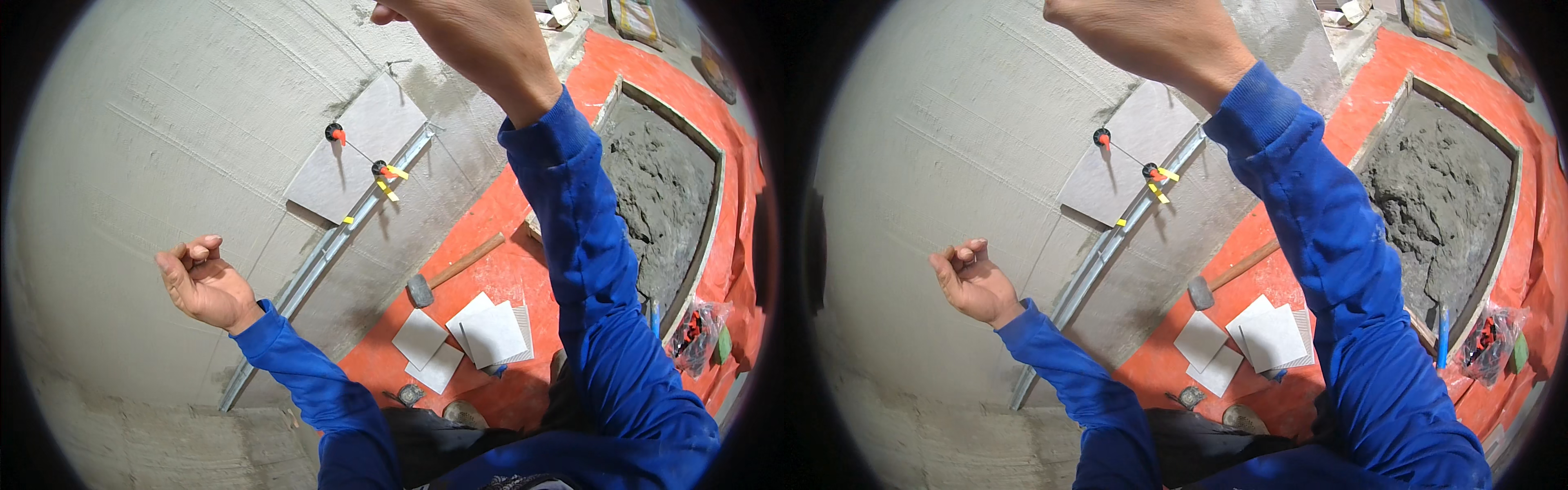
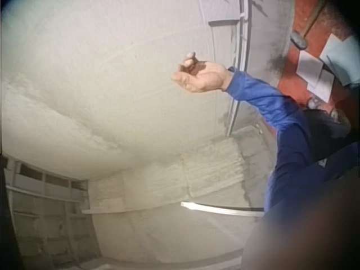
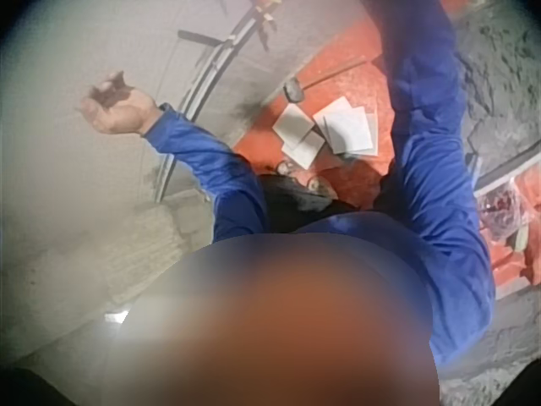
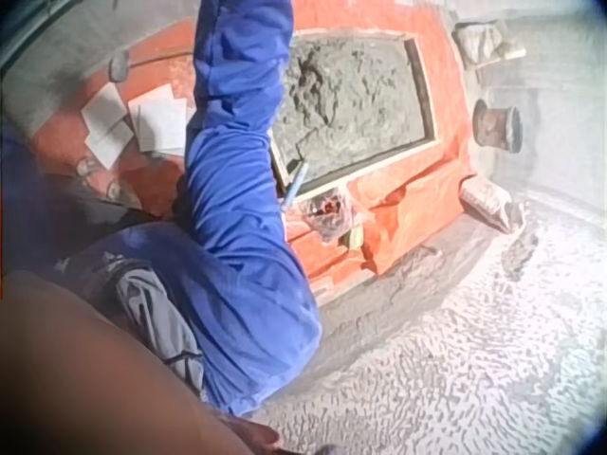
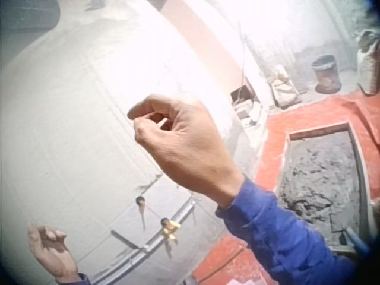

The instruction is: The person applies cement to the back of a white tile using a trowel and places it on a wall next to a previously installed tile. They use a metal guide rail and tile leveling clips to align the tile, then press it into place.

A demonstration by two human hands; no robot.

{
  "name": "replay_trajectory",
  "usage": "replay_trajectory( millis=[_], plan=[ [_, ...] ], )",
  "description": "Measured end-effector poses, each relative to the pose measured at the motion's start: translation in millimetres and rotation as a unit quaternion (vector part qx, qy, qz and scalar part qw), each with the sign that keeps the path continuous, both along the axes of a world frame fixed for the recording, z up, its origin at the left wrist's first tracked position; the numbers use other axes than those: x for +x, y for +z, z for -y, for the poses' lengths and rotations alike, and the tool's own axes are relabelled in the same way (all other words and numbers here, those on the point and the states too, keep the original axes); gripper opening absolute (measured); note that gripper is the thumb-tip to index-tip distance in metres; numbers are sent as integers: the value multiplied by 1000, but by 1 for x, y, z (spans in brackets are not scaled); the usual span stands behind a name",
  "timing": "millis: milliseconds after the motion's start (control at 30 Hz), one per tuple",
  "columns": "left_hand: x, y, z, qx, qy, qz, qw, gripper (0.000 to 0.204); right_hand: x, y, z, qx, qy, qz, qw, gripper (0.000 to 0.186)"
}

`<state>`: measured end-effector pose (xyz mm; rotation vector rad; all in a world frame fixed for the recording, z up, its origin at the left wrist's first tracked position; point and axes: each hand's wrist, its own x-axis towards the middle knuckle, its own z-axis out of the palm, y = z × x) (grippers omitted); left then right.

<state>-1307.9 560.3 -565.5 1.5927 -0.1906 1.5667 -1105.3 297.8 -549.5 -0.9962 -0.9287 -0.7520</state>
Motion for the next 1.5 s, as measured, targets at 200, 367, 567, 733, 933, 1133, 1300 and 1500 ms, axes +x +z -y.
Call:
replay_trajectory(
  millis=[200,367,567,733,933,1133,1300,1500],
  plan=[
    [-4,1,-3,-2,24,4,1000,37,2,3,-7,-20,62,-25,998,23],
    [-7,1,-7,-19,27,11,999,35,0,5,-9,-68,44,-94,992,21],
    [-10,1,-7,-22,41,15,999,32,0,1,-15,-36,54,-24,998,20],
    [-5,-3,-8,-35,41,0,999,30,-2,2,-13,-105,26,-105,988,20],
    [0,-6,-10,-25,38,-16,999,29,-3,1,-15,-103,36,-76,991,21],
    [1,-7,-10,-35,32,-19,999,28,-3,2,-15,-122,34,-110,986,21],
    [2,-8,-10,-50,31,-16,998,28,-4,2,-17,-111,44,-97,988,21],
    [2,-9,-8,-43,62,-13,997,28,1,-4,-17,-94,42,-42,994,23]
  ],
)
